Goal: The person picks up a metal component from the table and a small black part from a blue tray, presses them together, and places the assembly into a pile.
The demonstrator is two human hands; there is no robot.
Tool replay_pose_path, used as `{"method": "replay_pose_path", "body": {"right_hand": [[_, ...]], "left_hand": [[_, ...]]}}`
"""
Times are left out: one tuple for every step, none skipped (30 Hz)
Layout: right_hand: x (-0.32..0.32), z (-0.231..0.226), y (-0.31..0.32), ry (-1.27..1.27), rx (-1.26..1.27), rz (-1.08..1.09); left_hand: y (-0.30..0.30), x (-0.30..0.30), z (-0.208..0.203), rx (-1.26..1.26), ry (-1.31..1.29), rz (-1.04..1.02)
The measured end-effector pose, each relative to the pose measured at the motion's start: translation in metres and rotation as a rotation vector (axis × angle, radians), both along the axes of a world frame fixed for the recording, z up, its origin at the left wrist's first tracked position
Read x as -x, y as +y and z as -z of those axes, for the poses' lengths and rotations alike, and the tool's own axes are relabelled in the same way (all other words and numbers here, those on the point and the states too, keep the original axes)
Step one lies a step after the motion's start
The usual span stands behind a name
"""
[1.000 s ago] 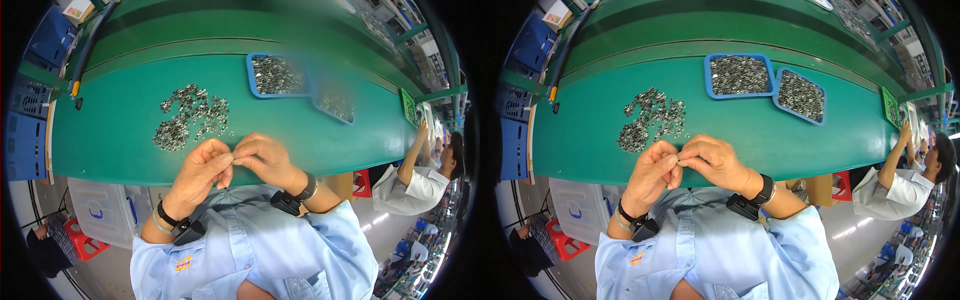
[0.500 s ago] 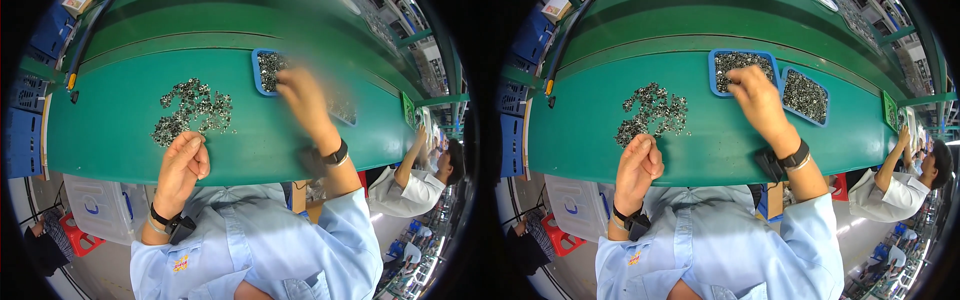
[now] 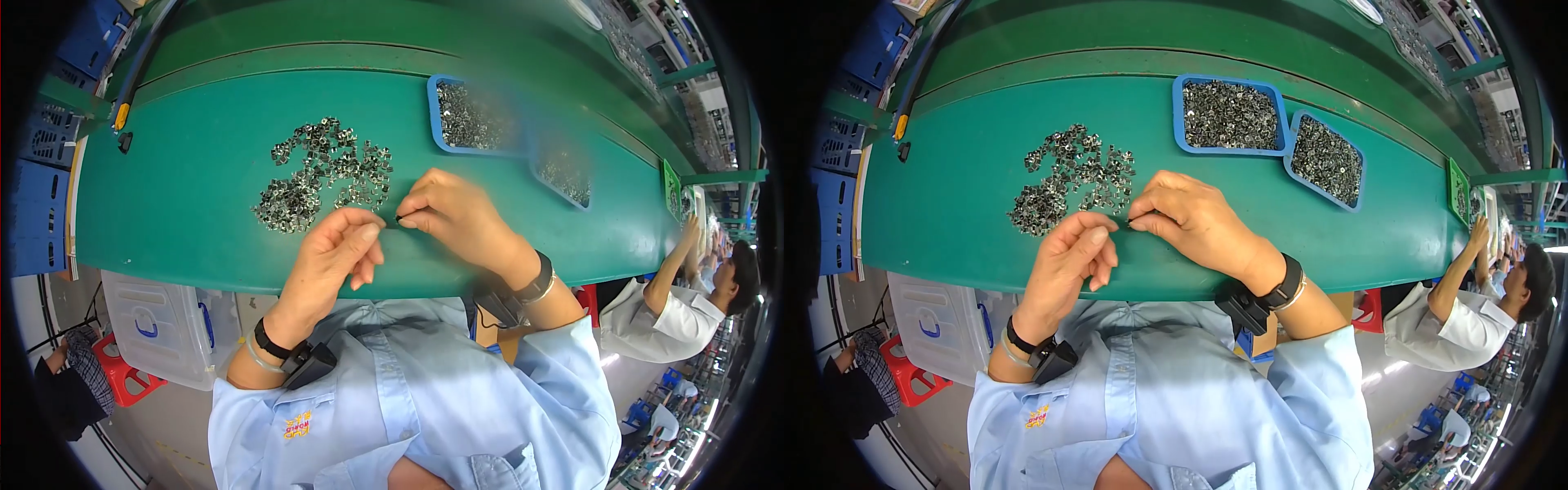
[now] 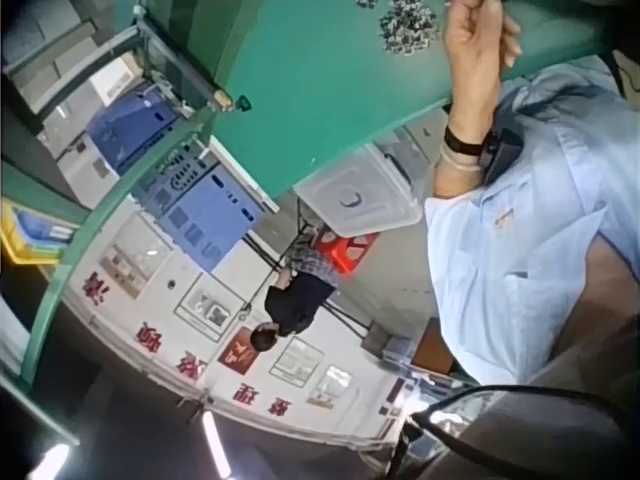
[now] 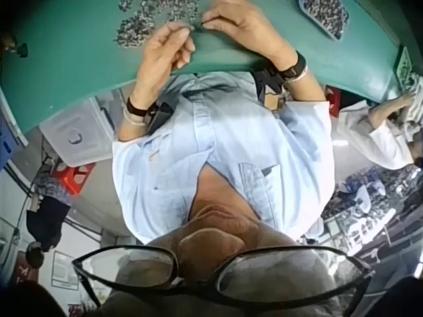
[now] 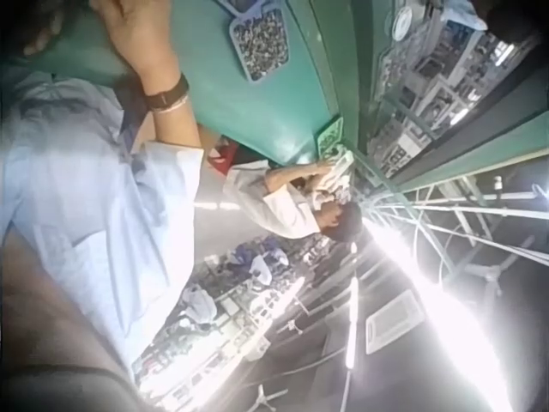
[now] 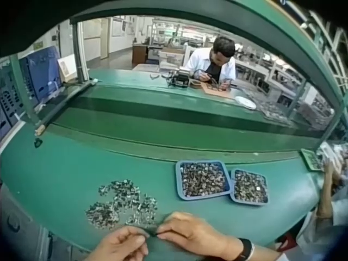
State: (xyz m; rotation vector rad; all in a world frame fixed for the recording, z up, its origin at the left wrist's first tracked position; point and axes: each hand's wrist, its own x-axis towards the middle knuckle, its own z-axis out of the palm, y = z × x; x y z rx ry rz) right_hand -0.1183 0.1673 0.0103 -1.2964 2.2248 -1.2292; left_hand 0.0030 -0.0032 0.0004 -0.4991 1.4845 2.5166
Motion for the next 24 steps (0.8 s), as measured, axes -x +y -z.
{"method": "replay_pose_path", "body": {"right_hand": [[-0.002,-0.003,0.0,0.0,0.001,-0.002],[-0.003,-0.004,-0.001,0.019,0.046,-0.014],[-0.004,-0.007,0.0,0.041,0.091,-0.023],[-0.006,-0.009,0.0,0.063,0.136,-0.032],[-0.007,-0.01,0.0,0.065,0.138,-0.032],[-0.009,-0.01,0.0,0.065,0.155,-0.014],[-0.012,-0.011,-0.001,0.064,0.172,0.004],[-0.014,-0.011,-0.001,0.064,0.19,0.02],[-0.016,-0.01,-0.001,0.064,0.193,0.017],[-0.019,-0.009,-0.001,0.062,0.199,0.041],[-0.021,-0.008,-0.001,0.06,0.205,0.065],[-0.024,-0.006,-0.001,0.057,0.211,0.09],[-0.027,-0.006,-0.002,0.057,0.215,0.088],[-0.031,-0.005,-0.002,0.046,0.226,0.111],[-0.034,-0.004,-0.002,0.036,0.237,0.136],[-0.036,-0.004,-0.003,0.026,0.248,0.161],[-0.036,-0.003,-0.004,0.026,0.251,0.16],[-0.037,-0.003,-0.005,0.064,0.253,0.168],[-0.037,-0.003,-0.006,0.102,0.255,0.176],[-0.037,-0.003,-0.005,0.141,0.256,0.184],[-0.036,-0.002,-0.004,0.142,0.257,0.185],[-0.035,-0.001,-0.003,0.14,0.265,0.183],[-0.034,0.001,-0.001,0.137,0.273,0.181],[-0.034,0.001,0.0,0.134,0.281,0.178]], "left_hand": [[0.001,0.001,0.0,0.001,0.0,-0.002],[0.002,0.002,0.0,-0.024,0.011,0.022],[0.004,0.004,-0.001,-0.049,0.026,0.05],[0.005,0.006,-0.001,-0.073,0.04,0.077],[0.005,0.006,-0.002,-0.071,0.041,0.077],[0.005,0.007,-0.002,-0.133,0.033,0.083],[0.004,0.007,-0.002,-0.194,0.025,0.087],[0.004,0.007,-0.002,-0.255,0.016,0.09],[0.005,0.007,-0.001,-0.252,0.017,0.087],[0.006,0.006,0.0,-0.275,0.035,0.077],[0.007,0.006,0.0,-0.298,0.053,0.067],[0.008,0.005,0.001,-0.32,0.07,0.057],[0.009,0.005,0.002,-0.317,0.07,0.055],[0.011,0.004,0.002,-0.305,0.073,0.033],[0.012,0.003,0.003,-0.294,0.076,0.011],[0.013,0.002,0.002,-0.283,0.079,-0.01],[0.014,0.002,0.001,-0.28,0.079,-0.011],[0.016,0.001,0.001,-0.235,0.076,-0.029],[0.017,0.001,-0.001,-0.19,0.074,-0.047],[0.018,0.001,-0.002,-0.144,0.072,-0.065],[0.019,0.001,-0.004,-0.144,0.073,-0.064],[0.02,0.001,-0.006,-0.135,0.074,-0.067],[0.02,0.001,-0.008,-0.126,0.076,-0.072],[0.02,0.001,-0.009,-0.117,0.077,-0.077]]}}
